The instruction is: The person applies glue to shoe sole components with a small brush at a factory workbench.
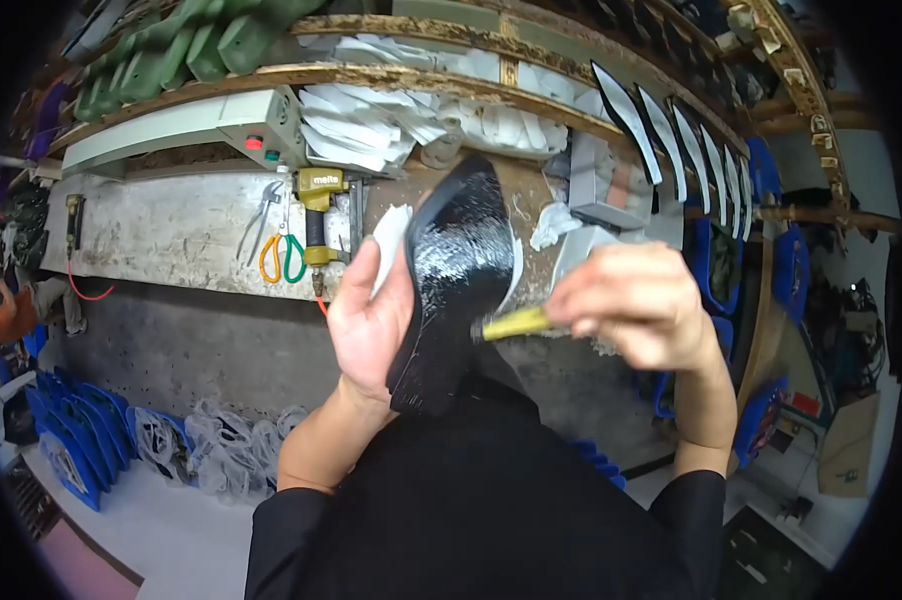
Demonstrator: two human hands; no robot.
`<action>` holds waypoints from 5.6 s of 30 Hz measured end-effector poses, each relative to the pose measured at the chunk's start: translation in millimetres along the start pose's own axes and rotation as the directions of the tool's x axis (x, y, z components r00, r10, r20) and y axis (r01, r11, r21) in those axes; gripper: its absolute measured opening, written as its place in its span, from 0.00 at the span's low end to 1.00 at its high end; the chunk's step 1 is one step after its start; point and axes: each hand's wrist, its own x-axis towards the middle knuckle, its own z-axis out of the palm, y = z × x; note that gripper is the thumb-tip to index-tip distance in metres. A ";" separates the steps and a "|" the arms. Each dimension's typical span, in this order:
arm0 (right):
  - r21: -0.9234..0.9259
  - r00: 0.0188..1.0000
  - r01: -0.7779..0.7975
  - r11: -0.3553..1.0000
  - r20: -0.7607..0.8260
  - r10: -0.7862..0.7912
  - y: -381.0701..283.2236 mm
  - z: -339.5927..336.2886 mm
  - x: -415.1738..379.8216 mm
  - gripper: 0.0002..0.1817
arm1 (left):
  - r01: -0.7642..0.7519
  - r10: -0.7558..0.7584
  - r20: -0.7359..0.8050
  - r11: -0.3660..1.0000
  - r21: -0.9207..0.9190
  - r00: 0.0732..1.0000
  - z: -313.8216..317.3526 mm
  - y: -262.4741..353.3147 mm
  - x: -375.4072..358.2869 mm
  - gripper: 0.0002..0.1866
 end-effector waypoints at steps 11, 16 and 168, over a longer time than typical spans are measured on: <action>0.137 0.990 -0.093 0.986 -0.091 0.106 29.9 14.3 7.6 0.06 | -0.077 0.083 -0.048 0.991 0.112 0.995 -25.4 -18.1 21.5 0.35; 0.346 0.991 -0.133 0.929 0.075 0.114 38.1 27.4 -33.1 0.05 | -0.133 0.143 -0.072 0.983 0.126 0.987 -49.1 -25.2 34.1 0.36; 0.864 0.210 -0.139 0.484 -0.452 0.867 73.9 48.2 -285.2 0.09 | 0.282 -0.067 -0.367 0.768 0.575 0.928 -197.0 -163.6 -1.8 0.58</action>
